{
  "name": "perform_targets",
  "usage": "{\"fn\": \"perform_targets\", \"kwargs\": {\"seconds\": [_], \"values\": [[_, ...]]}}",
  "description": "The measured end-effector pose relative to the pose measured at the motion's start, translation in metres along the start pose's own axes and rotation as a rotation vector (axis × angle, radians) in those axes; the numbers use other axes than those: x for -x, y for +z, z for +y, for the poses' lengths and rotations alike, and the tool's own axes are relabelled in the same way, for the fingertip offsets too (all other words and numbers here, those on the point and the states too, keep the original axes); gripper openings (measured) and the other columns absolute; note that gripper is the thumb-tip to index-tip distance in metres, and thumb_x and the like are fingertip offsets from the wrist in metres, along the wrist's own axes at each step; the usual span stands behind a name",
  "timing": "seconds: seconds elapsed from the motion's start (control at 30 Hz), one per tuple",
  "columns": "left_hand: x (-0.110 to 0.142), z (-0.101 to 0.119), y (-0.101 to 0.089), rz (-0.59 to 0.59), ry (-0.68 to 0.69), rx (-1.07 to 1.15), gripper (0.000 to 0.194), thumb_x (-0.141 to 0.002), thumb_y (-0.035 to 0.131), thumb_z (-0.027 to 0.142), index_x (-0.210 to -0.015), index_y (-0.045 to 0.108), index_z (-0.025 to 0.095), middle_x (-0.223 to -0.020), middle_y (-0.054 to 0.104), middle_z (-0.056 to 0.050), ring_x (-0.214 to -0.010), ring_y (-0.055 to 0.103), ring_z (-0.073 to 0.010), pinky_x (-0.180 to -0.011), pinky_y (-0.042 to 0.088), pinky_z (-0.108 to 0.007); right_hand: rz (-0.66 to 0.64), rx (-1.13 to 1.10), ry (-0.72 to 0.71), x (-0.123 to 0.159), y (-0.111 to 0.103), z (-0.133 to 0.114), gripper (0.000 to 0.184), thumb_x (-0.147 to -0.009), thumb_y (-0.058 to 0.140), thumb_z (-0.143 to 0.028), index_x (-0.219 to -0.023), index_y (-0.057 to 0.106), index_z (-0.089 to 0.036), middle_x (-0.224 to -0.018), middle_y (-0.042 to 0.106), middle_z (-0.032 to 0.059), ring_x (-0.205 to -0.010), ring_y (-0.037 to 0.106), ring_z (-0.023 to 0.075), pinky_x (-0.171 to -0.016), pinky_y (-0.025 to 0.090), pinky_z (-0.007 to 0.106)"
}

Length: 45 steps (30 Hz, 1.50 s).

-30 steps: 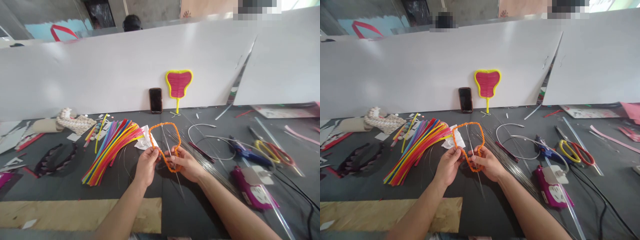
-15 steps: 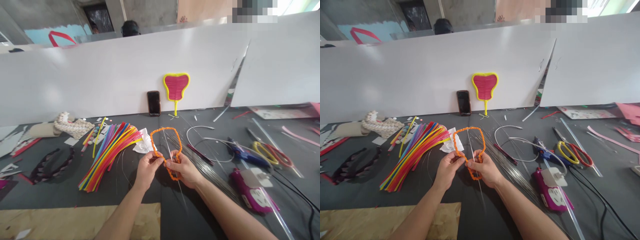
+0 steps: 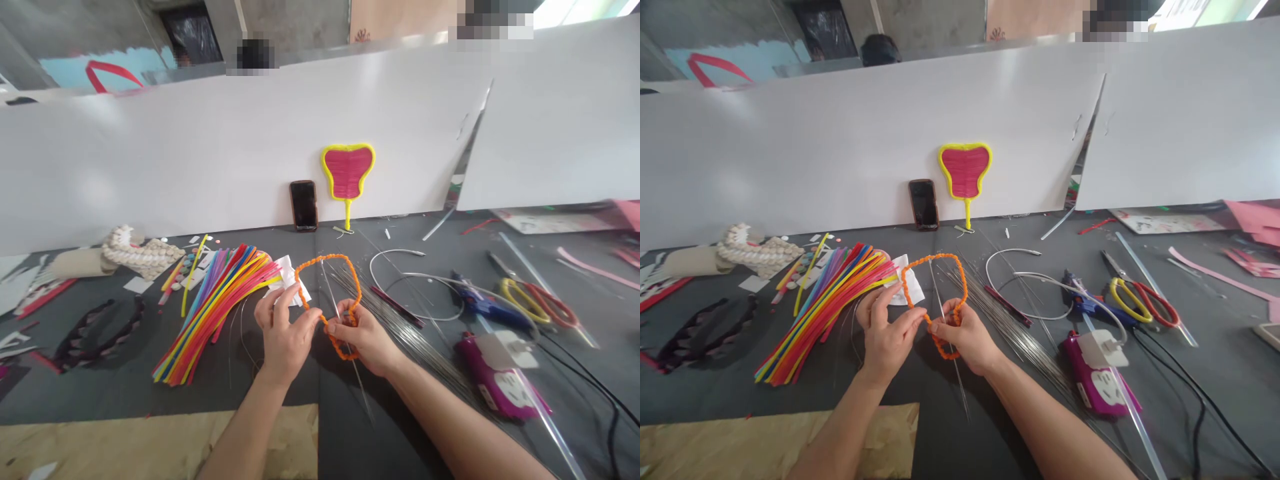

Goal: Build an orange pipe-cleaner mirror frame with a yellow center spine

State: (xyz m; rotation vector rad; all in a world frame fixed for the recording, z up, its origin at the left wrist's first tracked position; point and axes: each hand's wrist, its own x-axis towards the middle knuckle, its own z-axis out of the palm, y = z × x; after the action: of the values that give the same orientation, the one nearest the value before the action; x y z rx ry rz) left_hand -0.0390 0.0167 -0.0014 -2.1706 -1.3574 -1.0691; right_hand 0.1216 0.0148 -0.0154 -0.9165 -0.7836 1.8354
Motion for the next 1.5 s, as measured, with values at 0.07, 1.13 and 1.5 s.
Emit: {"fn": "perform_targets", "kwargs": {"seconds": [0.07,1.13,1.5], "values": [[0.0,-0.002,0.0,-0.012,0.009,-0.015,0.018,-0.073,0.069,0.018,-0.082,0.072,0.033,-0.12,0.053,-0.005,-0.114,0.04,-0.029,-0.096,0.033,-0.048,0.009,-0.009,0.016,0.0,0.0,0.0,0.047,-0.058,0.082,-0.032,-0.084,0.044,-0.023,-0.066,0.062,-0.0044,-0.055,0.056,0.0111,-0.049,0.036,0.021],[-0.013,0.004,-0.003,-0.406,-1.239,1.474,0.055,-0.079,0.064,0.032,-0.128,0.041,0.022,-0.093,0.064,-0.007,-0.07,0.067,-0.0169,-0.05,0.054,-0.024,0.066,-0.03,-0.136,-0.008,-0.015,-0.013,0.042,-0.076,0.061,-0.058,-0.092,0.06,-0.018,-0.074,0.062,0.0007,-0.059,0.052,0.0107,-0.055,0.039,0.024],[-0.01,-0.001,0.004,-0.4,-1.291,1.551,0.039,-0.081,0.062,0.037,-0.114,0.056,0.017,-0.082,0.059,-0.003,-0.061,0.056,-0.0095,-0.054,0.054,-0.025,0.056,0.176,-0.075,-0.01,-0.03,-0.017,0.034,-0.079,0.06,-0.051,-0.087,0.061,-0.017,-0.056,0.054,-0.0037,-0.043,0.041,0.0075,-0.044,0.029,0.022]]}}
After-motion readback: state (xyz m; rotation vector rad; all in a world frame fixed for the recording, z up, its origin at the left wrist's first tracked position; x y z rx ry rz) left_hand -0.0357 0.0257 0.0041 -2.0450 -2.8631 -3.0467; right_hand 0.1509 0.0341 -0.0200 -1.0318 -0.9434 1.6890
